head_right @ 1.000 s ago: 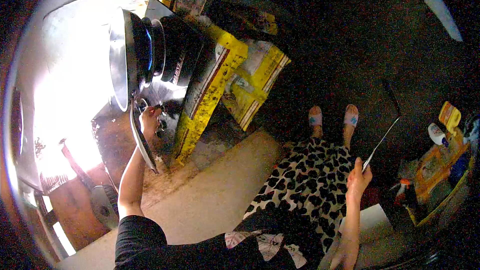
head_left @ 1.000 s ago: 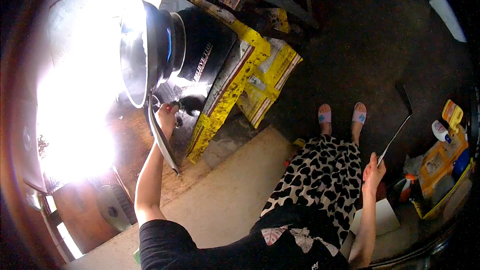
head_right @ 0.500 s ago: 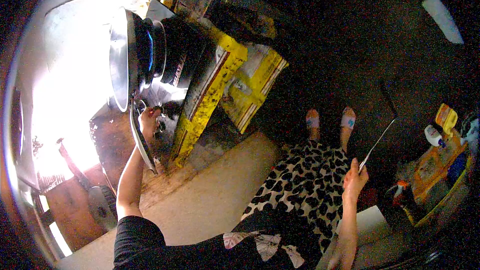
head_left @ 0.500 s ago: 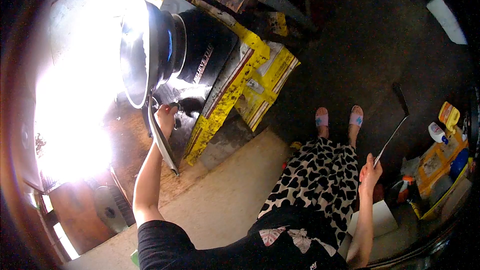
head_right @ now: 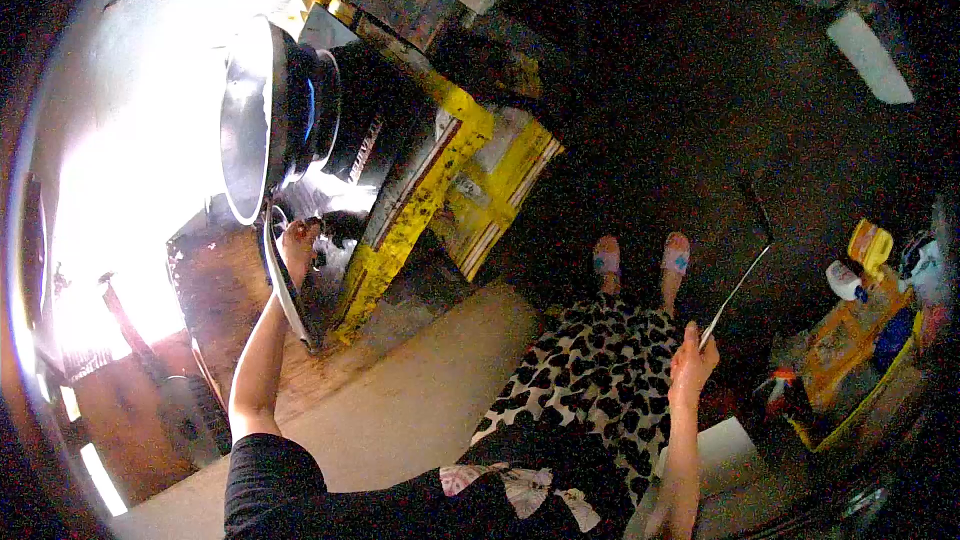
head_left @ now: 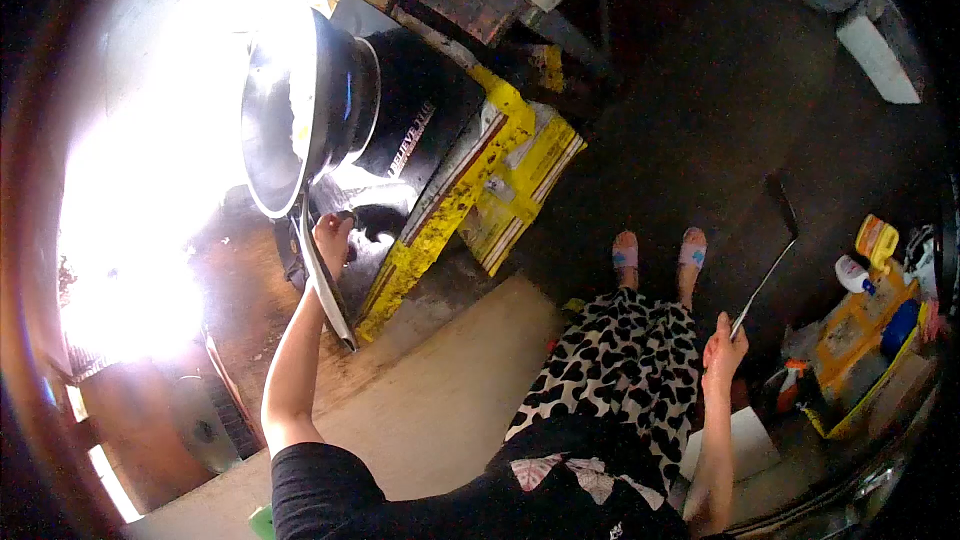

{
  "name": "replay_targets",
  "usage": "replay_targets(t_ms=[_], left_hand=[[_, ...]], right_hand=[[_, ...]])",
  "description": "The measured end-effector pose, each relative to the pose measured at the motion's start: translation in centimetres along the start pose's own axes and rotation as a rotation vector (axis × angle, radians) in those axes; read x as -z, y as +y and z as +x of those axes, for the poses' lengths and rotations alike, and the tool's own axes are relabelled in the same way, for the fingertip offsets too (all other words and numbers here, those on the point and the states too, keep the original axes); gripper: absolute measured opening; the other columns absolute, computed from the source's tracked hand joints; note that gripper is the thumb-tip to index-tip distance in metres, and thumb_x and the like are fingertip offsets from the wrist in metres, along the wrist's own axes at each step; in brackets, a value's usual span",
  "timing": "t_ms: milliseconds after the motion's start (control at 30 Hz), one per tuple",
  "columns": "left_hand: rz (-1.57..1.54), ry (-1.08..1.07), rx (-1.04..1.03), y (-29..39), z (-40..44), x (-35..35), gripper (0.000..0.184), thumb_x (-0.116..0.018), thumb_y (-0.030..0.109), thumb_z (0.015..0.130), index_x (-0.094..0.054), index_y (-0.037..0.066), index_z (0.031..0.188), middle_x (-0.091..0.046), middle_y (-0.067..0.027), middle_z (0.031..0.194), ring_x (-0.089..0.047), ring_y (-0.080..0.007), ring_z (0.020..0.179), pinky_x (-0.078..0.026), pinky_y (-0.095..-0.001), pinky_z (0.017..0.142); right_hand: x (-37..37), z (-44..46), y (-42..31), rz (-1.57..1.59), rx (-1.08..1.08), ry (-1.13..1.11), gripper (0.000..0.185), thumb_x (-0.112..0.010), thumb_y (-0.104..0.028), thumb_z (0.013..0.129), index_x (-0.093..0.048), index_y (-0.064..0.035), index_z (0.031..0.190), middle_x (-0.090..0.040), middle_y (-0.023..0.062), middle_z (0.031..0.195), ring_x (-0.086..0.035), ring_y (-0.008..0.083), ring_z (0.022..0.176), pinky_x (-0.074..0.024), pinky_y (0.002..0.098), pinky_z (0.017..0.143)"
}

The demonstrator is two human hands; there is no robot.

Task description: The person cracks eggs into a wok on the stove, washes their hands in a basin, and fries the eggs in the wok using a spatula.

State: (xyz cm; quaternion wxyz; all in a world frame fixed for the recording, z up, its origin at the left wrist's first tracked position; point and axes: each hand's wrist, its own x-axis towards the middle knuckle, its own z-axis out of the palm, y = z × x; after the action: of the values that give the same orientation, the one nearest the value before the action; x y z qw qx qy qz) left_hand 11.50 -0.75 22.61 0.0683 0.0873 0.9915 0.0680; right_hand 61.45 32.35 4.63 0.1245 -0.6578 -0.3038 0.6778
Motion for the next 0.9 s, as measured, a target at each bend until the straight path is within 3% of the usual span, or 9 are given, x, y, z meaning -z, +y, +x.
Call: replay_targets(t_ms=[167, 233, 300, 367, 433, 500, 633, 767, 900], left_hand=[[0.013, 0.165, 0.156, -2.9, -1.8, -1.6, 0.049, -0.069, 0.027, 0.078, -0.05, -0.001, 0.114, -0.058, -0.0095, 0.081, -0.054, -0.0158, 0.07, -0.045, -0.0276, 0.067], [-0.087, 0.337, -0.002, -4.1, -3.9, -2.1, 0.047, -0.065, 0.029, 0.081, -0.05, 0.002, 0.115, -0.056, -0.0064, 0.079, -0.054, -0.0166, 0.068, -0.044, -0.03, 0.065], [-0.865, 0.277, 0.458, -3.8, -6.2, -1.4, 0.038, -0.052, 0.033, 0.089, -0.05, 0.006, 0.115, -0.059, -0.0085, 0.079, -0.055, -0.0189, 0.067, -0.044, -0.0333, 0.065], [-0.258, 0.415, 0.193, -1.8, -10.1, -1.3, 0.037, -0.046, 0.035, 0.091, -0.052, 0.004, 0.11, -0.059, -0.0105, 0.076, -0.055, -0.0181, 0.065, -0.044, -0.032, 0.061], [-0.326, 0.44, 0.206, -1.8, -13.0, -2.1, 0.04, -0.043, 0.038, 0.091, -0.059, 0.001, 0.09, -0.058, -0.01, 0.064, -0.056, -0.0187, 0.059, -0.044, -0.0323, 0.057], [-0.613, 0.133, 0.505, -0.5, -16.5, -2.3, 0.046, -0.045, 0.036, 0.09, -0.058, -0.001, 0.067, -0.055, -0.0102, 0.054, -0.055, -0.0214, 0.053, -0.043, -0.0343, 0.055], [-0.587, 0.104, 0.447, -0.3, -23.1, -8.5, 0.044, -0.046, 0.03, 0.086, -0.054, 0.0, 0.055, -0.055, -0.01, 0.052, -0.054, -0.0227, 0.052, -0.043, -0.0346, 0.055], [-0.676, -0.029, 0.56, 0.5, -27.7, -12.0, 0.017, -0.055, 0.017, 0.077, -0.059, 0.001, 0.078, -0.058, -0.0121, 0.067, -0.056, -0.0233, 0.054, -0.046, -0.0354, 0.056], [-1.234, -0.527, 0.819, -1.4, -26.8, -11.2, 0.033, -0.062, 0.027, 0.08, -0.052, 0.004, 0.102, -0.06, -0.01, 0.079, -0.06, -0.0219, 0.059, -0.051, -0.0353, 0.053]], right_hand=[[1.5, 0.4, 0.6, 0.002, 0.082, -0.003, 0.027, -0.056, -0.024, 0.089, -0.04, -0.0116, 0.071, -0.03, -0.0026, 0.044, -0.028, 0.0079, 0.031, -0.0211, 0.0272, 0.03], [0.1, -2.6, -3.4, -0.013, 0.065, 0.02, 0.03, -0.056, -0.024, 0.089, -0.038, -0.0122, 0.067, -0.03, -0.0026, 0.043, -0.028, 0.0085, 0.031, -0.021, 0.028, 0.03], [0.2, -4.0, -5.1, -0.056, 0.121, 0.019, 0.032, -0.055, -0.024, 0.089, -0.037, -0.0122, 0.066, -0.03, -0.002, 0.043, -0.028, 0.0092, 0.03, -0.0213, 0.028, 0.03], [0.6, -4.4, -6.0, -0.052, 0.147, -0.02, 0.031, -0.054, -0.024, 0.089, -0.037, -0.011, 0.067, -0.03, -0.0015, 0.043, -0.028, 0.0091, 0.03, -0.0223, 0.0279, 0.029], [1.1, -4.6, -6.6, -0.067, 0.193, -0.028, 0.031, -0.054, -0.025, 0.089, -0.037, -0.0102, 0.069, -0.029, -0.0019, 0.044, -0.028, 0.0088, 0.03, -0.0232, 0.0275, 0.029], [0.9, -5.3, -7.8, -0.056, 0.229, -0.045, 0.032, -0.055, -0.025, 0.089, -0.037, -0.0106, 0.067, -0.029, -0.0028, 0.044, -0.029, 0.0086, 0.03, -0.0231, 0.027, 0.028], [0.0, -7.0, -10.1, -0.057, 0.301, -0.08, 0.031, -0.055, -0.023, 0.089, -0.037, -0.0102, 0.067, -0.03, -0.0021, 0.044, -0.028, 0.0089, 0.029, -0.022, 0.0274, 0.028], [-1.3, -7.6, -11.3, -0.043, 0.385, -0.107, 0.033, -0.054, -0.022, 0.089, -0.036, -0.0097, 0.064, -0.03, -0.0015, 0.043, -0.028, 0.009, 0.029, -0.0217, 0.028, 0.027], [-2.5, -7.6, -11.8, -0.108, 0.424, -0.116, 0.03, -0.055, -0.023, 0.088, -0.038, -0.0117, 0.067, -0.03, -0.0031, 0.045, -0.029, 0.0081, 0.03, -0.0224, 0.0256, 0.027]])
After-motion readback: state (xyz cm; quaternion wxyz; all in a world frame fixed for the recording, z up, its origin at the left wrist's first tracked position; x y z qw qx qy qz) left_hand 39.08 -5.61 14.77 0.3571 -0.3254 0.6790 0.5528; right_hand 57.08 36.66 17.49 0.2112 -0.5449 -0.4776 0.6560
